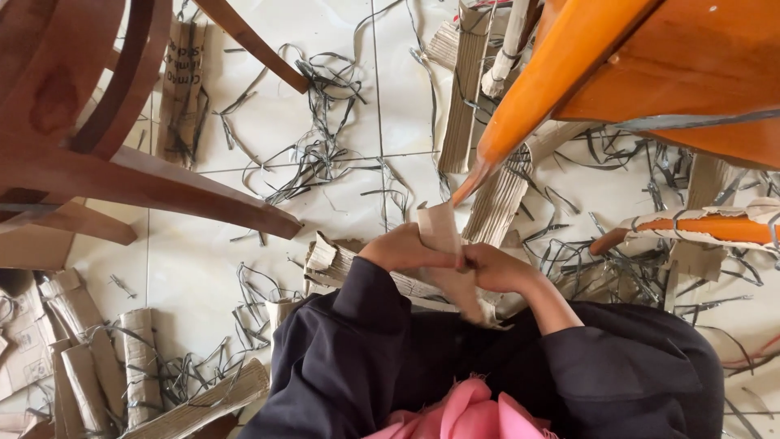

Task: The person sits on the floor and wraps corrugated cardboard padding around the legs of wooden furniture, securing each wrap with thin dark strips tied by hand. They work on one leg at a time, adjusting and tightening the wrapping before moving to the next leg.

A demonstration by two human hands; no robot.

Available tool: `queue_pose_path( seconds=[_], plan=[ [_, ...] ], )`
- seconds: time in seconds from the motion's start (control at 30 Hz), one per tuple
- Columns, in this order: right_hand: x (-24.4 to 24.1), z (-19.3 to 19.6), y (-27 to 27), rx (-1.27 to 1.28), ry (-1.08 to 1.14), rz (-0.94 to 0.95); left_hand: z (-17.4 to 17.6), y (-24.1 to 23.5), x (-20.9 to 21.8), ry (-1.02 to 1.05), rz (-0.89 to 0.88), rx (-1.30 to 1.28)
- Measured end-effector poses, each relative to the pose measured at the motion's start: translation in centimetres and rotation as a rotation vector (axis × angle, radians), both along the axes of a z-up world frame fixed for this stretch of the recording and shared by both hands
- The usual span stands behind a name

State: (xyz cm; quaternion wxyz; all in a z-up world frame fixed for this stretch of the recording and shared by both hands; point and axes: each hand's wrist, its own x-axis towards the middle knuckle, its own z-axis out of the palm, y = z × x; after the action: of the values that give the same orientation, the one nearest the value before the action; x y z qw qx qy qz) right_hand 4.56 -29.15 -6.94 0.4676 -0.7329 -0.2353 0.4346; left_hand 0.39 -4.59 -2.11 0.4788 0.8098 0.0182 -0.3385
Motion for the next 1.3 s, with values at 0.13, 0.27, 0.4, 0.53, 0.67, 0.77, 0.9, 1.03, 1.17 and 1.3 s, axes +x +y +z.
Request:
queue_pose_path(
  seconds=[0.13, 0.27, 0.4, 0.53, 0.67, 0.77, 0.9, 1.03, 1.17, 1.3],
  plan=[
    [1.2, 4.2, -0.1, -0.363, -0.198, -0.084, -2.3, 0.1, -0.7, 0.178, -0.195, 0.327],
    [3.8, -0.4, -4.6, -0.73, -0.304, -0.239, -1.7, -0.8, -0.7, 0.334, -0.17, 0.151],
    [3.1, -3.2, -6.0, -1.033, -0.347, -0.14, -0.8, -1.1, -0.9, 0.338, -0.156, 0.062],
    [2.0, -4.0, -4.9, -1.053, -0.331, 0.056, -0.5, -1.6, -0.5, 0.309, -0.218, 0.122],
    [1.0, -7.3, -3.6, -1.052, -0.365, 0.059, -0.7, -1.9, -0.4, 0.299, -0.254, 0.139],
    [0.9, -8.1, -3.3, -1.026, -0.375, 0.035, -1.2, -2.3, -0.1, 0.227, -0.291, 0.12],
    [0.4, -2.6, -2.7, -0.478, -0.188, -0.29, 0.0, -3.1, -0.7, 0.064, -0.344, 0.034],
    [-0.9, 5.1, -1.9, -0.238, -0.01, -0.493, 2.6, -4.2, -1.4, -0.044, -0.326, -0.245],
    [-1.1, 4.4, -2.8, -0.164, -0.068, -0.58, -1.0, -3.2, -0.5, -0.068, -0.362, -0.206],
    [-1.3, 5.5, -2.3, 0.246, 0.174, -0.435, 0.9, -1.4, -0.1, -0.092, -0.267, -0.378]
  ],
)
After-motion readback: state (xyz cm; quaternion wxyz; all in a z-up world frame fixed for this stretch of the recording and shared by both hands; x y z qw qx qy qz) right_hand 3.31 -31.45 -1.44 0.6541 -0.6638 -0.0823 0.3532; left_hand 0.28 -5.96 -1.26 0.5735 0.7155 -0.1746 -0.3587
